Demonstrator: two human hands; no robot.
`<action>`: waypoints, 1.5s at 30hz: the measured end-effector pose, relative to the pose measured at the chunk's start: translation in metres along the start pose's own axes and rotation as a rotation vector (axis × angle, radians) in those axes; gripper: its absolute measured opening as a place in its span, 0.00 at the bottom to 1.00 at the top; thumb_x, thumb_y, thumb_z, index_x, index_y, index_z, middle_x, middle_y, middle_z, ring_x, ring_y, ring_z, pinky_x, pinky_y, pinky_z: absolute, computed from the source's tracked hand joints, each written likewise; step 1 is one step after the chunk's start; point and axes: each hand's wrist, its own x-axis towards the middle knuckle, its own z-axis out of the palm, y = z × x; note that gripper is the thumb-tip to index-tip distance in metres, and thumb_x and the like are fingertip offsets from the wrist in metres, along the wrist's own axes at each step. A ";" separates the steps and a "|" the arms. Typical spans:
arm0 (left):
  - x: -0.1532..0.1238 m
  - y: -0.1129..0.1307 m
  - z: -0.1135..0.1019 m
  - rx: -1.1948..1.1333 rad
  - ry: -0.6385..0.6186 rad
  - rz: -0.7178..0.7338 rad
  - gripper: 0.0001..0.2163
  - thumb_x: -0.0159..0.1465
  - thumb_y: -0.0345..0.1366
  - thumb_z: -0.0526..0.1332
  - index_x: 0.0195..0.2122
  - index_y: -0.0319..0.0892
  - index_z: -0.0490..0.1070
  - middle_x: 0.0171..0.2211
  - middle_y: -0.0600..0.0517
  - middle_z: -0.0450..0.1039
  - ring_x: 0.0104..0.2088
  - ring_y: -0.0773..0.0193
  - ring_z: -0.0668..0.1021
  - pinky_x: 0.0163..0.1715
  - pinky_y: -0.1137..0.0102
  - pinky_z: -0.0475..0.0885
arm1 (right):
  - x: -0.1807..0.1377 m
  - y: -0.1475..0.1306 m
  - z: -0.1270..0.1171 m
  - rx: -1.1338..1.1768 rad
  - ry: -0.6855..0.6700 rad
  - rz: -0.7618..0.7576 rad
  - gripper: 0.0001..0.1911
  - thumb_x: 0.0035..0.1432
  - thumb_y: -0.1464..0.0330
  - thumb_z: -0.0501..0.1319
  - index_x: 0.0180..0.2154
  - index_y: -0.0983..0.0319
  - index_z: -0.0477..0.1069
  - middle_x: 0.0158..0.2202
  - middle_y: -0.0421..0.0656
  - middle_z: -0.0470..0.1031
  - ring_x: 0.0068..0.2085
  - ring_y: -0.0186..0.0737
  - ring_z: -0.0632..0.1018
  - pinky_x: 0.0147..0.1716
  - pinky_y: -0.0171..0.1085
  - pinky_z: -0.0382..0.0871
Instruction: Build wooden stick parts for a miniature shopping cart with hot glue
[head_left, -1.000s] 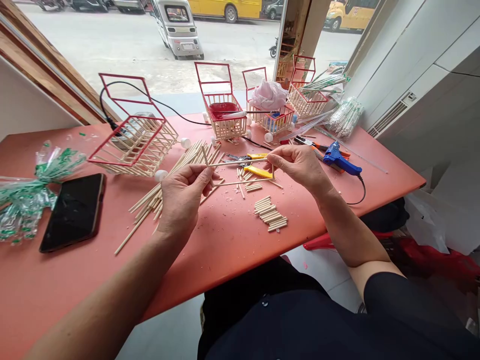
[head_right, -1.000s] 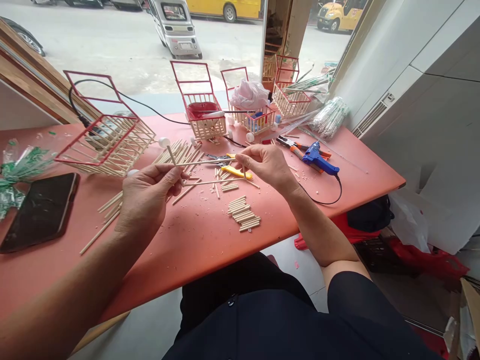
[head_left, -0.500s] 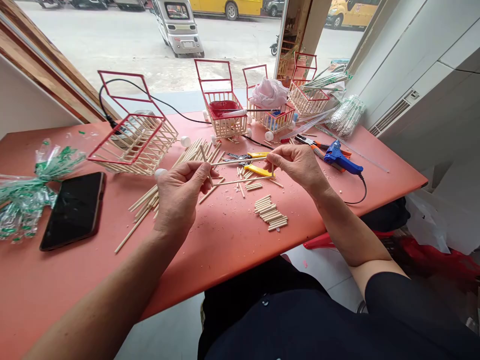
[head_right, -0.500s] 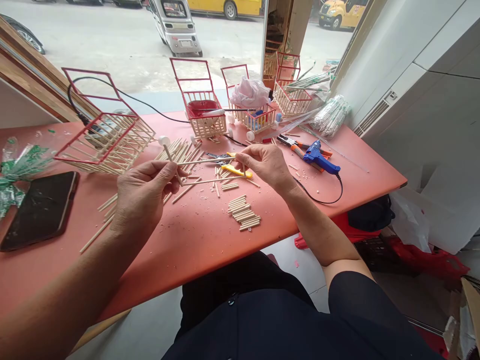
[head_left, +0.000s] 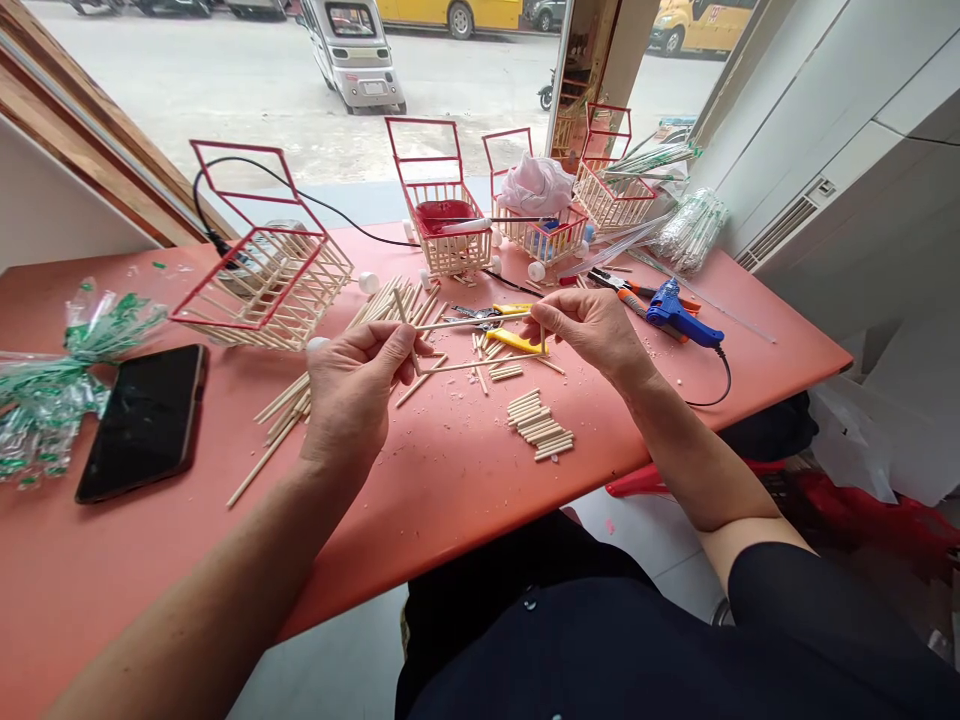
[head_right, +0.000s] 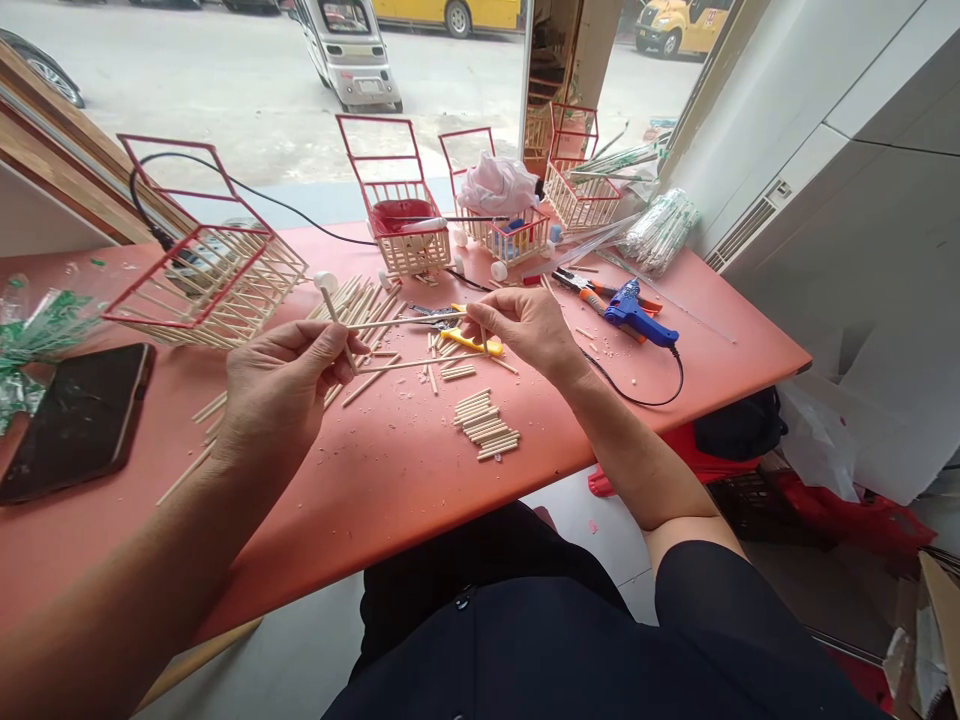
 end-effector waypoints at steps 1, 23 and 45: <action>0.000 0.000 0.000 -0.006 -0.005 -0.007 0.05 0.59 0.31 0.72 0.26 0.41 0.82 0.26 0.49 0.81 0.21 0.72 0.70 0.24 0.74 0.65 | 0.000 0.001 0.000 0.007 0.001 0.002 0.35 0.64 0.37 0.68 0.36 0.65 0.86 0.35 0.49 0.87 0.35 0.37 0.86 0.36 0.35 0.79; -0.002 0.000 0.000 0.000 -0.012 -0.008 0.06 0.60 0.33 0.74 0.26 0.41 0.81 0.25 0.50 0.81 0.22 0.72 0.69 0.28 0.72 0.67 | 0.001 0.008 0.007 0.025 0.070 0.052 0.36 0.60 0.33 0.69 0.33 0.61 0.84 0.32 0.48 0.87 0.32 0.37 0.84 0.34 0.37 0.78; -0.001 0.002 0.000 0.040 -0.088 -0.096 0.17 0.58 0.47 0.78 0.24 0.41 0.79 0.25 0.49 0.77 0.27 0.67 0.76 0.25 0.74 0.68 | 0.008 0.012 -0.004 0.045 0.033 0.098 0.36 0.56 0.34 0.71 0.31 0.62 0.82 0.29 0.47 0.87 0.27 0.35 0.82 0.25 0.35 0.70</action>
